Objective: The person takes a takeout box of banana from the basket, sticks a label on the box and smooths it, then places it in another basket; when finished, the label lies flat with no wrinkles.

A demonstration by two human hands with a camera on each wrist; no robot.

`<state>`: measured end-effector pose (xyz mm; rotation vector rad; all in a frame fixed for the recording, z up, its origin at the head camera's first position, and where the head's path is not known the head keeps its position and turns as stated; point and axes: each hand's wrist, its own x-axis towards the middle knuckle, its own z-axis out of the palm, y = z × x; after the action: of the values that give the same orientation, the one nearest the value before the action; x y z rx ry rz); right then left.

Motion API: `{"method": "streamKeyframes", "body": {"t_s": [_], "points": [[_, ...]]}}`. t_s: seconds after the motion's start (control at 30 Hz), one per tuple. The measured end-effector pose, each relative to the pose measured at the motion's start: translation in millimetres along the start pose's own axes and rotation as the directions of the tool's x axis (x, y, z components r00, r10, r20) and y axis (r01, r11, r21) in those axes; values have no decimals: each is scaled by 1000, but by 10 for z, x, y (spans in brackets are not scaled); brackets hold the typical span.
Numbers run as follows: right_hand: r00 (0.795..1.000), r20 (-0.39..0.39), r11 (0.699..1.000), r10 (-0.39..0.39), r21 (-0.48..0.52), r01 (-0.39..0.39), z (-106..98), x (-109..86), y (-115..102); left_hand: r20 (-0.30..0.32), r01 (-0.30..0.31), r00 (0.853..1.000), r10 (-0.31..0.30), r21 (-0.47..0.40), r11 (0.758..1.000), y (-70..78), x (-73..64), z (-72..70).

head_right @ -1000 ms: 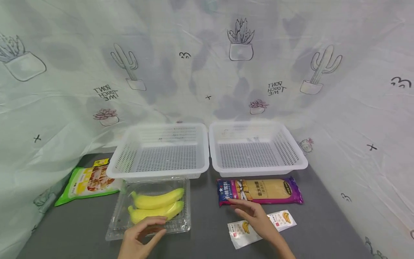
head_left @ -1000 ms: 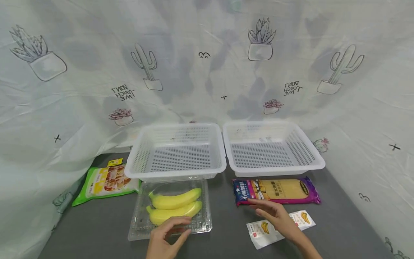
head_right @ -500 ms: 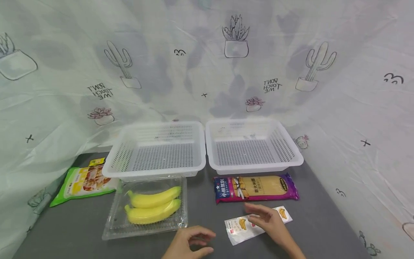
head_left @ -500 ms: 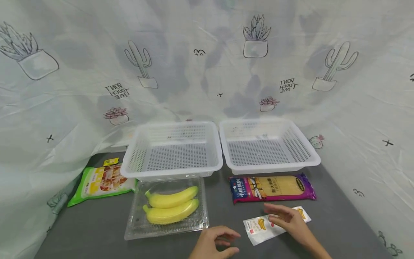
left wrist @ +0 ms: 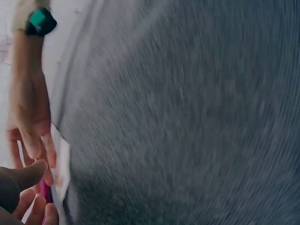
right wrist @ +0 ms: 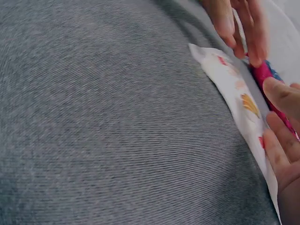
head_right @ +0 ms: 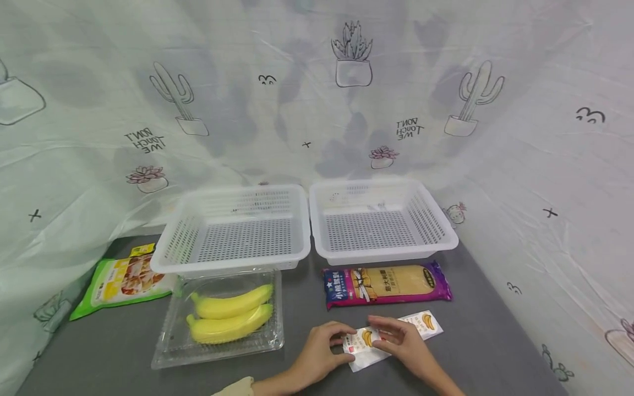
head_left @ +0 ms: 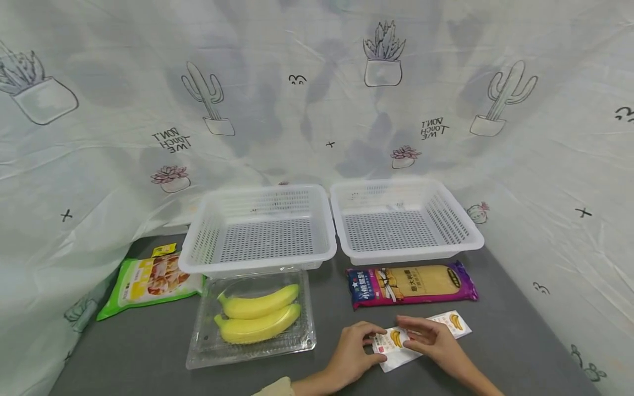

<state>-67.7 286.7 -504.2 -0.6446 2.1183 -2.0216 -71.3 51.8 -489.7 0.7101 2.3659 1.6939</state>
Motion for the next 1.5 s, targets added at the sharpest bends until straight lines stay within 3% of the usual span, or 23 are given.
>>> {"method": "streamKeyframes", "body": {"t_s": [0.1, 0.23, 0.37, 0.47, 0.57, 0.73, 0.97, 1.27, 1.5], "points": [[1000, -8, 999, 17, -28, -17, 12, -16, 36, -2, -17, 1000, 17, 78, 997, -62, 52, 26], [997, -48, 991, 63, -116, -68, 57, -40, 51, 0, -13, 1000, 13, 106, 994, -105, 87, 30], [993, -96, 942, 72, -322, -100, 113, -57, 21, 9, -11, 1000, 10, 124, 992, -121, 103, 30], [994, -99, 903, 50, -420, -87, 136, -60, -3, 18, -1, 1000, -1, 132, 991, -128, 114, 32], [996, -89, 907, 28, -416, -63, 146, -55, -15, 20, 12, 1000, -15, 128, 992, -129, 126, 38], [996, -84, 944, 26, -327, -52, 172, -29, -31, 16, 8, 1000, -10, 130, 992, -125, 142, 44], [991, -133, 961, -1, -276, -36, 200, 36, -45, 16, 20, 1000, -23, 130, 991, -115, 156, 26], [987, -154, 890, 45, -442, -109, 185, 41, -45, 7, 29, 1000, -30, 138, 990, -113, 173, 25], [974, -217, 858, 71, -484, -170, 224, 42, -62, -7, 47, 999, -47, 63, 997, -111, 188, 23]]}}
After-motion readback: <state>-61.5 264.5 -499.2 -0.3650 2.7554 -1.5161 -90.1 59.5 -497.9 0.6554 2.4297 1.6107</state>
